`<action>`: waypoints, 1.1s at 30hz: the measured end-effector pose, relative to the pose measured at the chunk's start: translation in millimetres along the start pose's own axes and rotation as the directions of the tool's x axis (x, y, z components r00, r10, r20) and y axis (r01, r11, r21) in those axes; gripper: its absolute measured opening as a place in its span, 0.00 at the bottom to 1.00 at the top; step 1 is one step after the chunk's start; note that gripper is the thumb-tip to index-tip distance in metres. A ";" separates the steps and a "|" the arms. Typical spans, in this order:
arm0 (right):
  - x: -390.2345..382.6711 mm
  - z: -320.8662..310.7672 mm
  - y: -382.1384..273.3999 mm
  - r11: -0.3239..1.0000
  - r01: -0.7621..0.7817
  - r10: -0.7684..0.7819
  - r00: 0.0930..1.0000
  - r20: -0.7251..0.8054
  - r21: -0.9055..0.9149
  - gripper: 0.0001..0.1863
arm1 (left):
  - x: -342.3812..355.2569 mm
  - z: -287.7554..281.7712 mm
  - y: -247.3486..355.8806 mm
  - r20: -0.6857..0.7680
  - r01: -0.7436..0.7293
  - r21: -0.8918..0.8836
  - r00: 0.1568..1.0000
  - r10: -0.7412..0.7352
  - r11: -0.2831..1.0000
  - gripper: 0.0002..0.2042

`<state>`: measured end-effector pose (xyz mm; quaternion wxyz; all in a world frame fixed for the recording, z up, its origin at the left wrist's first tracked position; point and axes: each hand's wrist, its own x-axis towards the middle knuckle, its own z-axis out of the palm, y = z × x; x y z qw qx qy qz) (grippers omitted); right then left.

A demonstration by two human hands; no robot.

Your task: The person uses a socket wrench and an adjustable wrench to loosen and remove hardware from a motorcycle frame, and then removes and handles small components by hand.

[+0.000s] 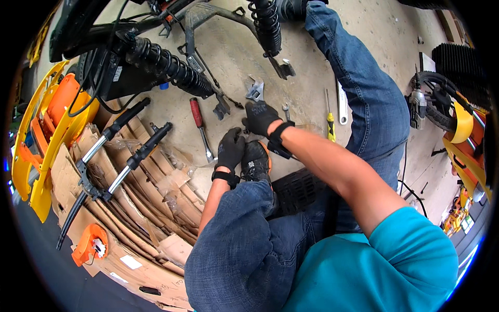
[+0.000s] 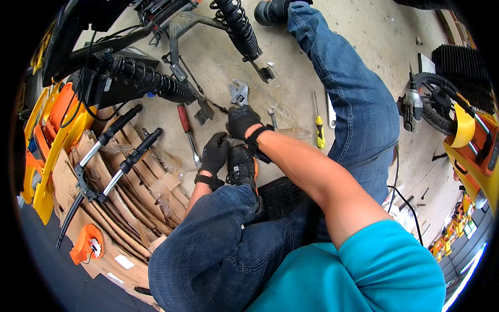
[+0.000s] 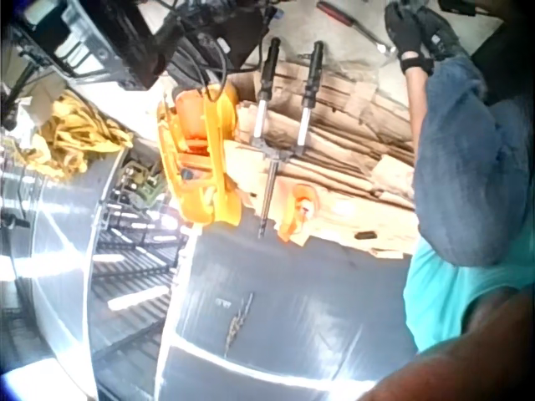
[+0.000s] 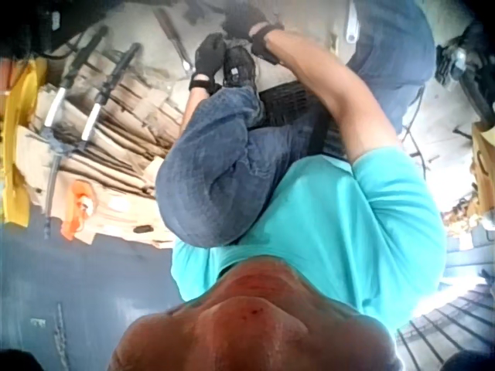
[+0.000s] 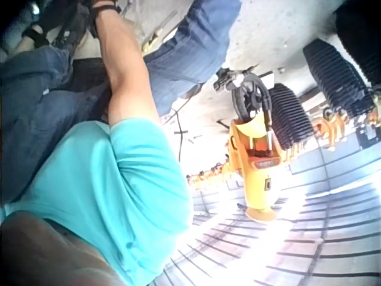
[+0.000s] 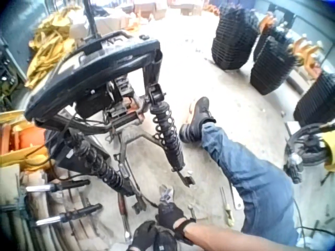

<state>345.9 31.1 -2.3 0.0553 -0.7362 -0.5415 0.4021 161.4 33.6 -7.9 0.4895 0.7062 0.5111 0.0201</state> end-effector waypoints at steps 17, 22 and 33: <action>-59.8 3.5 47.4 0.921 -0.388 0.389 0.919 -0.069 0.024 0.14 | -36.9 -9.8 -16.2 -0.166 -0.053 0.031 0.984 0.057 0.998 0.15; -68.9 19.5 38.0 0.950 -0.309 0.306 0.950 -0.056 -0.052 0.18 | -38.9 -17.0 -21.4 -0.276 0.001 0.019 0.961 0.004 1.000 0.13; -65.6 30.5 26.1 0.899 -0.435 0.434 0.900 -0.030 -0.052 0.25 | -26.4 -62.2 -49.8 -0.613 0.254 0.004 0.765 -0.199 0.967 0.15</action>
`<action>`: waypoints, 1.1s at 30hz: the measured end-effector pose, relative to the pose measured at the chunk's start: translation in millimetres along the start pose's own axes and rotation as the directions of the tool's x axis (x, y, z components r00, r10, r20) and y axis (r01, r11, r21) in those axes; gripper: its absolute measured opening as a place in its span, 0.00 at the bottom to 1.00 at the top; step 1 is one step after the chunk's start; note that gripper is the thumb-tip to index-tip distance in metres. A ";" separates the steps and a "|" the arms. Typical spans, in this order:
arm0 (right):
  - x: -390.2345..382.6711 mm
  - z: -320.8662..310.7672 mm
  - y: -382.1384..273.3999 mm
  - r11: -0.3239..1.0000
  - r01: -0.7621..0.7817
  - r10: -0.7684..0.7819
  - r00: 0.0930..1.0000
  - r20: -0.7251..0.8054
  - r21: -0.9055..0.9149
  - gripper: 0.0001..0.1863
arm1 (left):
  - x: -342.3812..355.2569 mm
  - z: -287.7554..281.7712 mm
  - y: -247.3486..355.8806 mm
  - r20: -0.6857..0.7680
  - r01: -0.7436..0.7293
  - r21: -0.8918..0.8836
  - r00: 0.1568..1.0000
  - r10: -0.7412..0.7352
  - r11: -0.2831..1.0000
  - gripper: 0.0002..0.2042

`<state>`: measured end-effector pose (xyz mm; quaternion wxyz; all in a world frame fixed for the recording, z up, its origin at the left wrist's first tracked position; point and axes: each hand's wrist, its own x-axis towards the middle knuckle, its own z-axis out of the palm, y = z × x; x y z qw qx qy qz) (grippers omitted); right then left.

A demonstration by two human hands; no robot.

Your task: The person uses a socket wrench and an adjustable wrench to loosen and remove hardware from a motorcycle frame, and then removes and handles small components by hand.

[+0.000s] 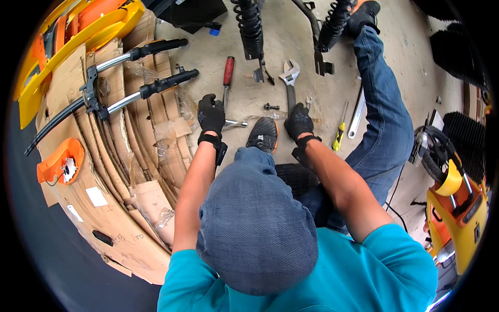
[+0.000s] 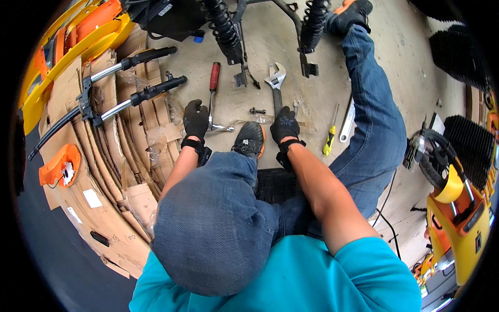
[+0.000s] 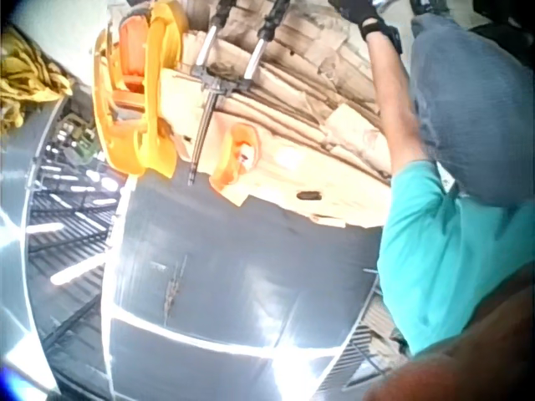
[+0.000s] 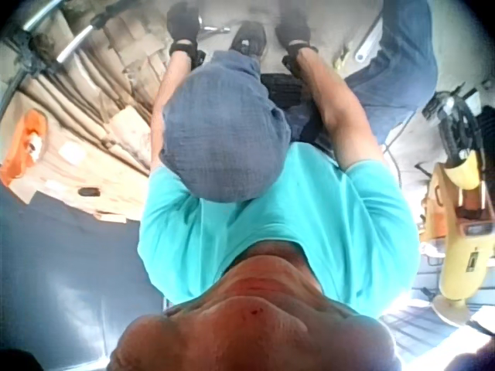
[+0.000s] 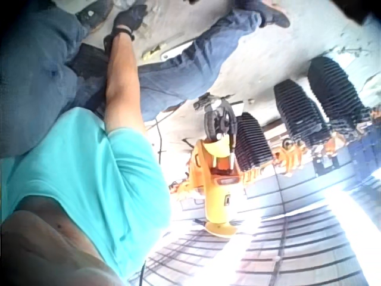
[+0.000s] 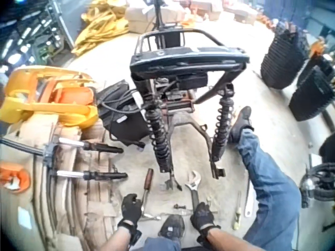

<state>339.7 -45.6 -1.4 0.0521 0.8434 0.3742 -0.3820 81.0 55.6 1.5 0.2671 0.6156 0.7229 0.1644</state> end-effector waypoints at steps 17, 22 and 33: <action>1.7 -6.3 35.7 0.910 0.108 -0.187 0.969 0.164 0.400 0.21 | -22.8 -9.8 19.2 0.362 0.147 0.459 0.870 -0.335 0.876 0.23; 5.7 5.6 49.2 0.979 0.137 -0.145 0.989 0.041 0.153 0.26 | -16.4 1.5 -1.6 0.325 0.201 0.377 0.886 -0.332 0.904 0.20; -6.4 -30.2 44.8 0.814 0.029 -0.252 0.917 0.308 0.580 0.14 | -5.8 -60.3 -6.6 0.160 0.346 -0.596 0.935 -0.315 0.725 0.10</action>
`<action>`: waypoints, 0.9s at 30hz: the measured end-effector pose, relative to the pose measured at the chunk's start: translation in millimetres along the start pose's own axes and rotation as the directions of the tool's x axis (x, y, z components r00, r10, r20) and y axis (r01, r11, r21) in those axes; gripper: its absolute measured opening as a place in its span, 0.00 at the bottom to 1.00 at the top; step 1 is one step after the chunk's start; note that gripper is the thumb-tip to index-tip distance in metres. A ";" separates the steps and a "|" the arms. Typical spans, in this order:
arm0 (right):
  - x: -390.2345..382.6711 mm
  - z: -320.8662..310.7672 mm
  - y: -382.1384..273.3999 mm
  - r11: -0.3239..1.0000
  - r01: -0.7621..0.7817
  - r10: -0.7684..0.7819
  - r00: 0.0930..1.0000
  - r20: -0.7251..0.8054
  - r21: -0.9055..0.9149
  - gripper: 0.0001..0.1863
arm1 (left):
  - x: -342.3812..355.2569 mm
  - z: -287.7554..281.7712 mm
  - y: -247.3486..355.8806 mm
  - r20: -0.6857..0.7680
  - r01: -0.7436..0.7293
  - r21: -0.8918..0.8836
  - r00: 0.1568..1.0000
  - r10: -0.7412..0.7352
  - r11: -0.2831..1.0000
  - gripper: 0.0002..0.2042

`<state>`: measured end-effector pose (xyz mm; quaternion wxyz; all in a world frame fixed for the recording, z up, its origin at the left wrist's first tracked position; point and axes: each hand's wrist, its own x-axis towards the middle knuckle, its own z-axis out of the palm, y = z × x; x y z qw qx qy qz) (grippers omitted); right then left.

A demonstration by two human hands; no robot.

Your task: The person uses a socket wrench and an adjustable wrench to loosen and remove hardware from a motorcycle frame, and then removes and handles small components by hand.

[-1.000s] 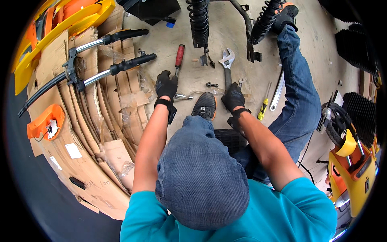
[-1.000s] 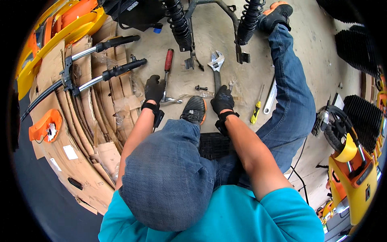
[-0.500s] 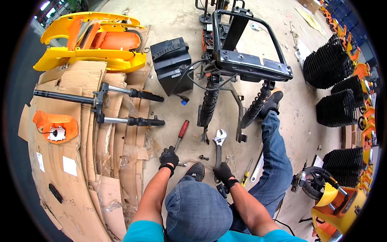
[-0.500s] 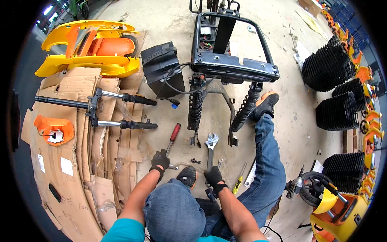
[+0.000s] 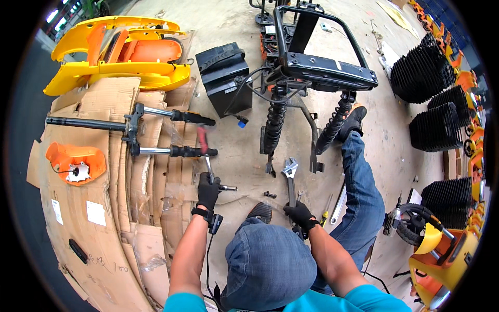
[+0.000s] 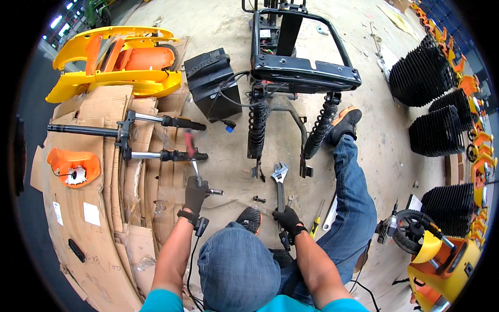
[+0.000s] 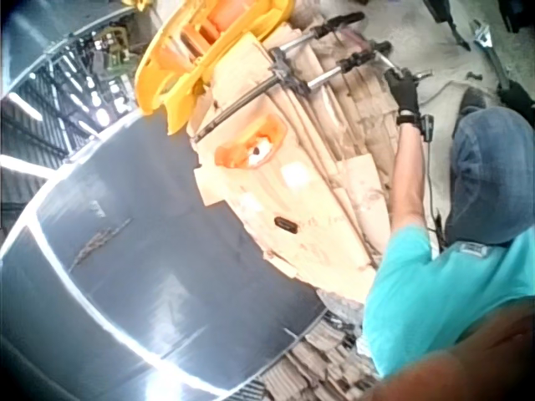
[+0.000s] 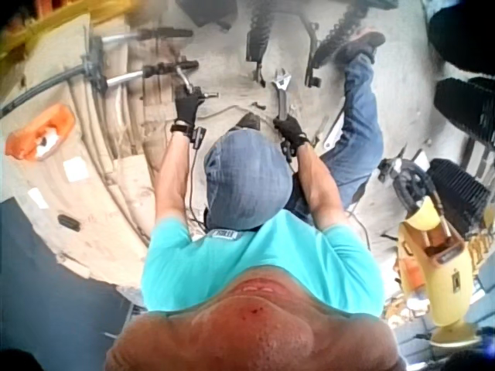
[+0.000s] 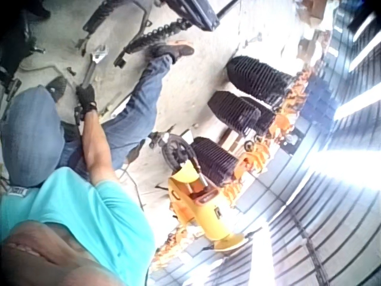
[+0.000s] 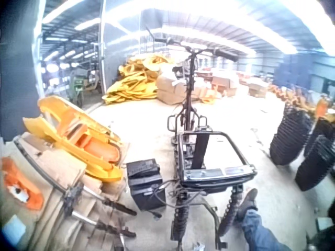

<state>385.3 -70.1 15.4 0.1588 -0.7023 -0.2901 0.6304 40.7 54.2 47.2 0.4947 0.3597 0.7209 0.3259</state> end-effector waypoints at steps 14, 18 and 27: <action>-40.3 -4.5 -43.1 0.928 0.105 -0.098 0.994 -0.037 0.358 0.07 | -63.3 -18.9 145.1 0.303 -0.024 -0.711 0.891 0.338 0.703 0.12; -80.3 -12.0 -66.8 0.957 0.217 -0.216 0.976 -0.026 0.191 0.07 | -78.3 -10.0 168.4 0.347 -0.006 -0.760 0.842 0.413 0.650 0.07; -169.9 -37.5 -122.1 0.921 0.324 -0.332 0.943 0.002 0.216 0.08 | -98.4 -1.7 192.8 0.436 -0.029 -0.693 0.779 0.451 0.720 0.17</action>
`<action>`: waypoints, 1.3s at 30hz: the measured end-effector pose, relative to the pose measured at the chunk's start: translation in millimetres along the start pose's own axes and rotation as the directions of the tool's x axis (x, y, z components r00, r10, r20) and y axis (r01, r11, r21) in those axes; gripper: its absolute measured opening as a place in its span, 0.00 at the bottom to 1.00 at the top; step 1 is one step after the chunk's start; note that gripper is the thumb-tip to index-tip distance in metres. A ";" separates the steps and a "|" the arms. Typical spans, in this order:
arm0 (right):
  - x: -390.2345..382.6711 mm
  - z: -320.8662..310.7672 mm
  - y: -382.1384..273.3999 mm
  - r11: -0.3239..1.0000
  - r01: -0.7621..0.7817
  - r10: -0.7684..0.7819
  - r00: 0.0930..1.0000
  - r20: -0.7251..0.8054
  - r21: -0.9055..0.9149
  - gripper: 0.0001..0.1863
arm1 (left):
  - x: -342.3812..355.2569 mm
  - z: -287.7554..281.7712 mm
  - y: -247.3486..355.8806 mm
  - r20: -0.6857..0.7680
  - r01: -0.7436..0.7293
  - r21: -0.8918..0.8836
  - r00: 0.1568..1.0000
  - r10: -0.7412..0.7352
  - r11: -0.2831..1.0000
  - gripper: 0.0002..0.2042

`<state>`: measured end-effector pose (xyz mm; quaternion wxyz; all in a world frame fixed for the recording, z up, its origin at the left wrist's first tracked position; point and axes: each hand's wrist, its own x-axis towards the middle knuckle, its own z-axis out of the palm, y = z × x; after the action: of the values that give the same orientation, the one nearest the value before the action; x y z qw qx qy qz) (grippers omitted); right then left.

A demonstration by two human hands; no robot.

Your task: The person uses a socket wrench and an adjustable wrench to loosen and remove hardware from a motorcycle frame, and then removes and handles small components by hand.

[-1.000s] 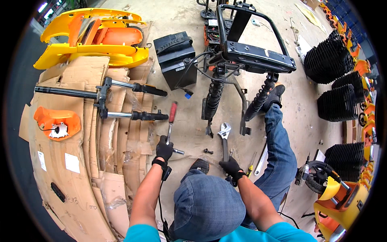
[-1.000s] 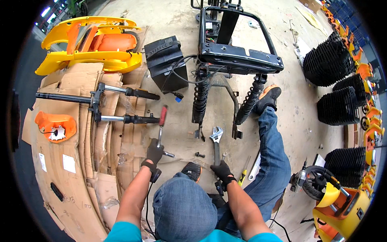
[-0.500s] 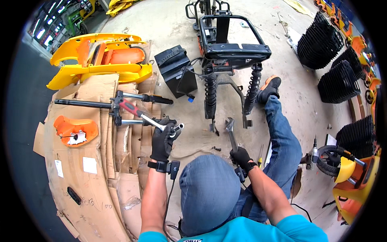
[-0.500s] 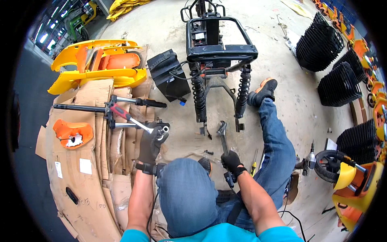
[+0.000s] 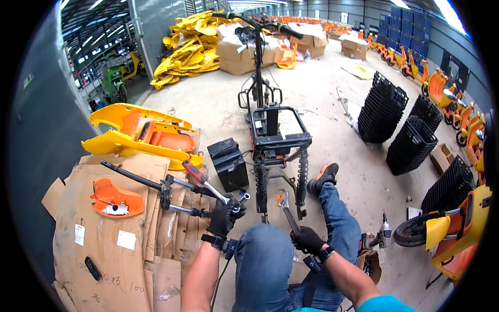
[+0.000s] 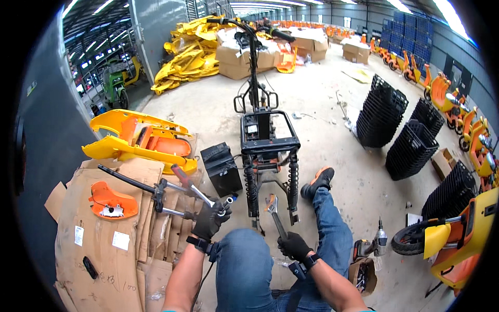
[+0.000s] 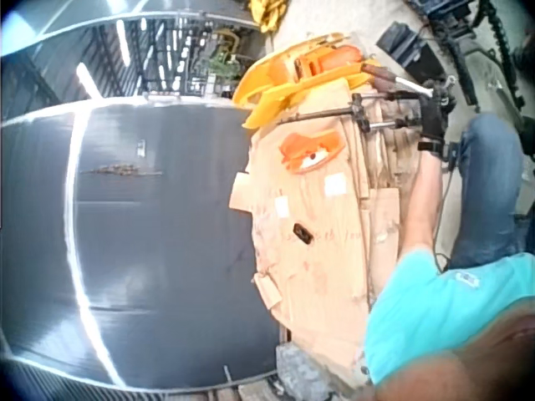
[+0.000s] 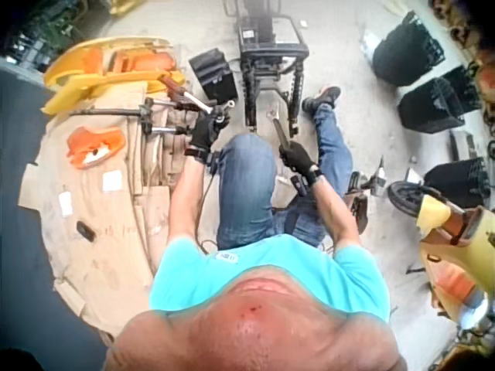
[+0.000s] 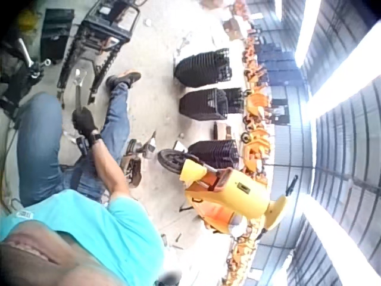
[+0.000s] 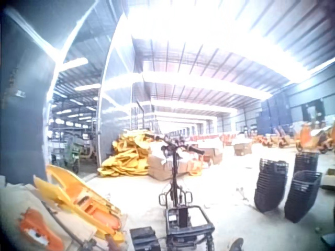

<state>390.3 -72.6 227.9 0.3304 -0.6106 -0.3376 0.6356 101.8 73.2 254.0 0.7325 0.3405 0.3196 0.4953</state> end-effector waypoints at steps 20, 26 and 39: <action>-104.0 -34.9 -102.2 0.928 0.217 -0.188 0.975 0.121 -0.303 0.11 | -14.7 34.3 31.9 0.045 -0.085 0.316 0.996 0.075 0.945 0.20; -115.6 -47.5 -149.4 0.877 0.223 -0.193 0.975 0.112 -0.426 0.13 | 14.7 15.5 32.4 0.106 -0.218 0.341 0.975 0.193 0.914 0.17; -54.1 -42.9 -235.3 0.729 0.082 0.014 0.991 0.135 -0.680 0.12 | 87.6 -14.7 8.7 0.049 -0.371 0.506 0.913 0.404 0.778 0.14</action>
<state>437.0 13.7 452.6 0.0715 -0.6401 -0.5798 0.4990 112.2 160.9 241.3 0.4894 0.5629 0.3836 0.5445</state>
